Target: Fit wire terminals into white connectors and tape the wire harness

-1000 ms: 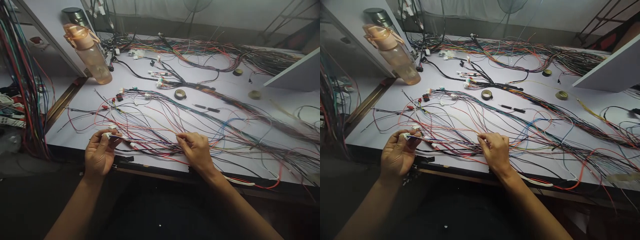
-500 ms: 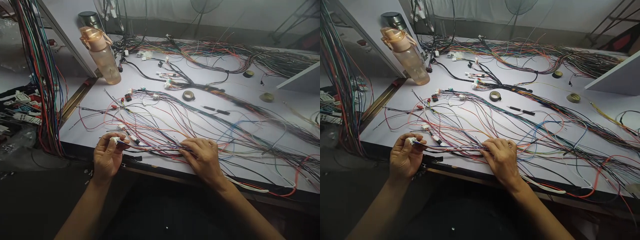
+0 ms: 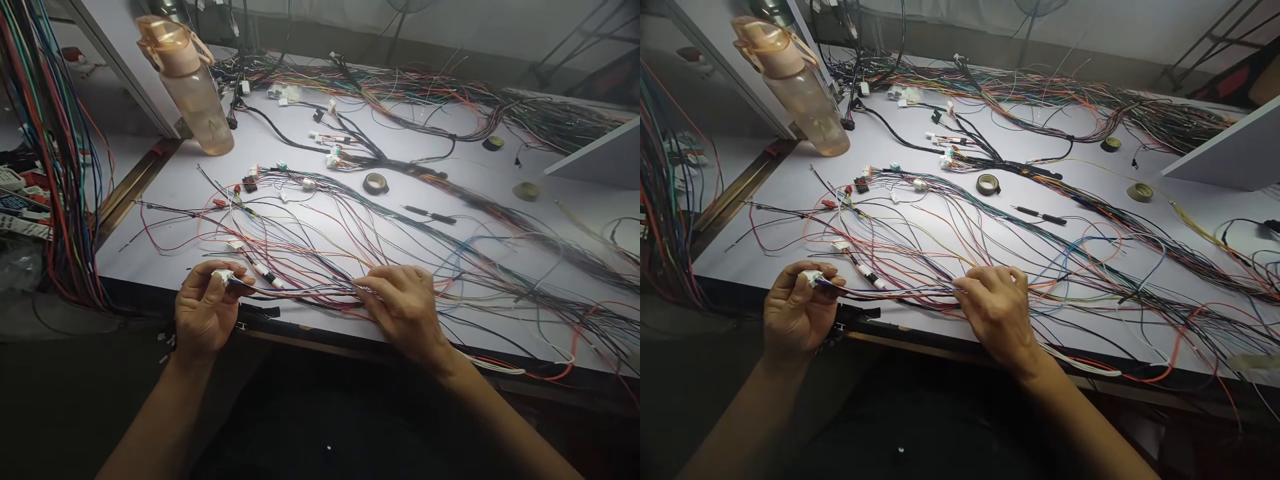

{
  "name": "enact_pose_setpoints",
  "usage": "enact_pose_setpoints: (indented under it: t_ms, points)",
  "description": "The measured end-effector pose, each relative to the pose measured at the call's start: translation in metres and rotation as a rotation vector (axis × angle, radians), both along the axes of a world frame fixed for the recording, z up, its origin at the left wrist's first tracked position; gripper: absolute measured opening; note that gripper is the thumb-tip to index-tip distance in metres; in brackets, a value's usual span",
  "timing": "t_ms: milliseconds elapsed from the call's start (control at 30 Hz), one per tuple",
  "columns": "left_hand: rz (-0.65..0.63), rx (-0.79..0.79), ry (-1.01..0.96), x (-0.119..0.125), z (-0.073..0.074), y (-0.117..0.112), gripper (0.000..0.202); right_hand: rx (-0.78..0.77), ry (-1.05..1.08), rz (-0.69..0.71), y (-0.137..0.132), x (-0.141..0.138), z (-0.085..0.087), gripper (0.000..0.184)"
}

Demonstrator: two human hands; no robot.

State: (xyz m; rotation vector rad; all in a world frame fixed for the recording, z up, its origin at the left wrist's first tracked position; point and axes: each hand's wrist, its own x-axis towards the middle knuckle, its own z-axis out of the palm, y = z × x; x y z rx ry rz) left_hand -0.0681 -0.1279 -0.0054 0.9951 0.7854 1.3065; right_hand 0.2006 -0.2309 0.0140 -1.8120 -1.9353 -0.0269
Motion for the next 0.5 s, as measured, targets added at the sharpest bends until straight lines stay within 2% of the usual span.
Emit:
enact_pose_setpoints:
  t_ms: [67,133,200,267,367,500]
  points:
    - [0.001,0.002,-0.003,0.001,0.001,-0.001,0.018,-0.029,-0.046,0.05,0.005,-0.003,0.002,0.012]
    - [-0.001,-0.005,-0.01,0.002,0.001,-0.001,0.016,-0.009,-0.05,0.039,0.006,-0.005,0.004,0.012]
    - [-0.003,-0.014,-0.011,0.002,0.001,-0.001,0.015,0.059,0.006,0.005,0.001,-0.006,0.007,0.008]
    - [-0.005,-0.024,-0.003,0.003,0.001,0.0,0.015,0.077,0.07,0.03,-0.007,-0.008,0.009,0.004]
    - [0.001,-0.039,0.028,0.007,0.004,0.0,0.014,-0.018,0.057,0.133,-0.016,-0.011,0.008,0.009]
    - [0.043,-0.057,0.082,0.014,0.018,0.0,0.011,-0.043,-0.057,0.042,-0.017,-0.009,-0.002,0.017]
